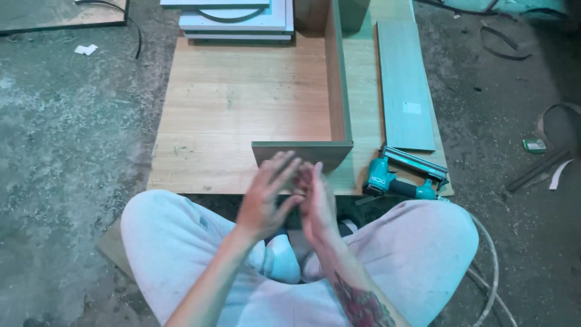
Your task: Assembling wooden panels into a box structure using a pneumatic nail gun
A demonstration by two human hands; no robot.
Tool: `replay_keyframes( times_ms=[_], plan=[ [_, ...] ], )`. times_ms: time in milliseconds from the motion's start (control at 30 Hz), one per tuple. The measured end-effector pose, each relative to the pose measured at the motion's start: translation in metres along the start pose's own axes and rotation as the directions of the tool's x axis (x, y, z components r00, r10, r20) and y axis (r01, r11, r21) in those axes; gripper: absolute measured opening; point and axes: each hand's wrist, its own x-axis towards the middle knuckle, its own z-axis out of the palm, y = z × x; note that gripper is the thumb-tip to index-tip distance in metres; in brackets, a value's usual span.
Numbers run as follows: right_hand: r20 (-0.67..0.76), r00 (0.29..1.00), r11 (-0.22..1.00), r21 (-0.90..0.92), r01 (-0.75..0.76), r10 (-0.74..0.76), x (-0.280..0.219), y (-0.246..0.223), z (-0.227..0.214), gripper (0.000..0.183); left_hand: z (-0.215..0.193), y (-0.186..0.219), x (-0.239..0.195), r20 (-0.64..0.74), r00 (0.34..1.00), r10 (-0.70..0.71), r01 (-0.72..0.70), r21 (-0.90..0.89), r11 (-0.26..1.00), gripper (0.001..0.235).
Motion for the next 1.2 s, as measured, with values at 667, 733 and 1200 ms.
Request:
replay_keyframes(
  times_ms=[667,733,1200],
  plan=[
    [0.717,0.625,0.449,-0.469,0.760,-0.309,0.001,-0.061,-0.054,0.033,-0.229,-0.091,-0.235,-0.553,0.607,-0.571,0.411,-0.396,0.821,0.051],
    [0.691,0.659,0.502,-0.475,0.723,-0.295,0.028,-0.040,-0.086,0.044,-0.230,-0.119,-0.305,-0.564,0.504,-0.654,0.632,-0.274,0.725,0.038],
    [0.302,0.942,0.396,-0.855,0.336,-0.146,0.152,-0.126,-0.099,0.033,-0.062,-0.273,-0.288,-0.171,0.300,-0.938,0.803,-0.486,0.345,0.041]
  ],
)
